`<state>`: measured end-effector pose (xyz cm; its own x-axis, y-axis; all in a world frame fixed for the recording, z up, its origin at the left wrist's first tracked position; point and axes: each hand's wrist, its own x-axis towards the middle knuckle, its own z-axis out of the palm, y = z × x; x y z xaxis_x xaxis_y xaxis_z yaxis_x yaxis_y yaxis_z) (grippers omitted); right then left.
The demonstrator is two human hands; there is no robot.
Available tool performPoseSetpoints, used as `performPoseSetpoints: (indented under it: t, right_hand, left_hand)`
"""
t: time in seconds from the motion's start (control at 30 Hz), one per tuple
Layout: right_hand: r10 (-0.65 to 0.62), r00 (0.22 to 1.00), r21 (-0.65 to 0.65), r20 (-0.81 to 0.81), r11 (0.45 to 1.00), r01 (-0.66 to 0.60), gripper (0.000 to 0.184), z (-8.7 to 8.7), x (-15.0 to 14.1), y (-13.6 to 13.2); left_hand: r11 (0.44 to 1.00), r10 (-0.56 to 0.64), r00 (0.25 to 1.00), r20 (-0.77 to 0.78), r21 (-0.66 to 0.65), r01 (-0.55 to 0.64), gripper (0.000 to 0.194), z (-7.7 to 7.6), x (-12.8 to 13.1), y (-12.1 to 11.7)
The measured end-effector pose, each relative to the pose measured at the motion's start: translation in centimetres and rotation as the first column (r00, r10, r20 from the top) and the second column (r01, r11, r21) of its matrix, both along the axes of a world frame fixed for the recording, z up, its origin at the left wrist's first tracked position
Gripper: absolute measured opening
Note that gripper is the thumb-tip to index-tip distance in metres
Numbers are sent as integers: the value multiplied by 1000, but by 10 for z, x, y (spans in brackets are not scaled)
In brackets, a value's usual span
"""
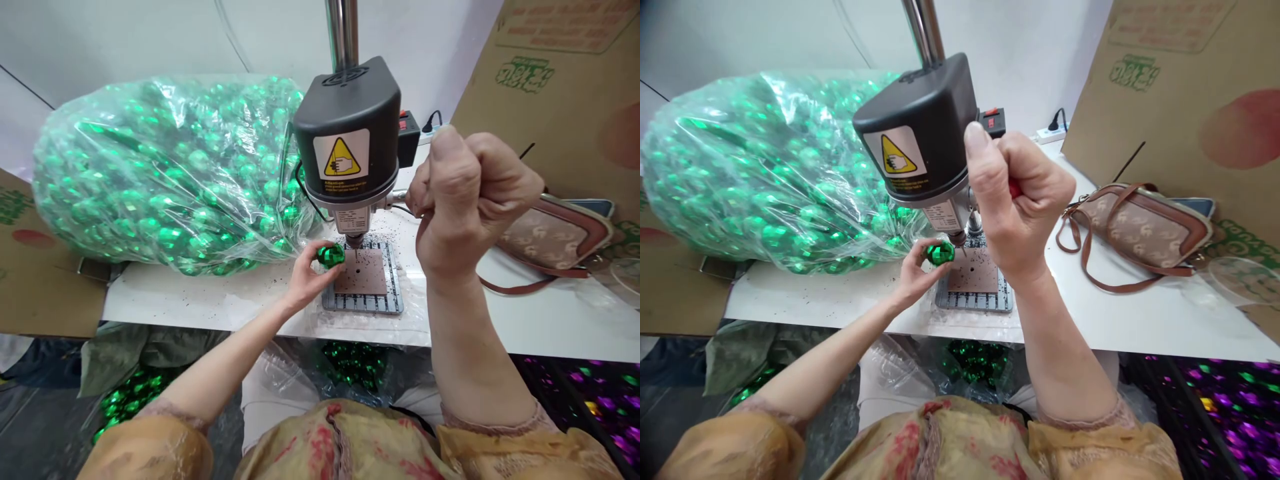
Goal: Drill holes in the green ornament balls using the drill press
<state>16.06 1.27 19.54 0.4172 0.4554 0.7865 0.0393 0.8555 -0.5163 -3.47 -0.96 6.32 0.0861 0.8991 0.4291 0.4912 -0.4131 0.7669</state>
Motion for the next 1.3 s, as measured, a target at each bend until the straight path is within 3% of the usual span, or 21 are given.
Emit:
performPoseSetpoints:
  t: [0.07,0.17,0.3,0.5,0.77,0.93,1.03,1.3]
  right_hand:
    - [6,1000,5,-4,1000,-6,52,0,0,-1]
    - [10,1000,18,-7,1000,-10,51,0,0,-2]
    - [16,1000,22,-13,1000,-16,50,0,-1,-2]
    - [16,1000,46,17,999,-17,49,-1,0,-3]
    - [-32,998,39,53,999,30,50,-4,-1,-2]
    - [-5,1000,44,26,999,4,51,-5,-1,-2]
    - [8,1000,27,20,1000,-9,52,-5,-1,-3]
    - [8,999,33,51,999,-10,50,-3,2,-10]
  left_hand:
    - [985,77,973,217,-168,-40,49,-10,9,-5]
    - [935,143,871,470,-354,37,55,-15,17,-4]
    - [907,125,774,621,-388,165,63,-15,22,3]
    - [954,95,829,551,-287,82,52,-27,27,9]
    - [964,18,894,447,-246,104,52,-45,33,11]
    - [985,36,978,204,-173,0,51,-50,29,9]
    - [993,5,997,81,-117,4,51,-49,31,6]
    - [986,-39,994,102,-158,55,57,-52,37,5]
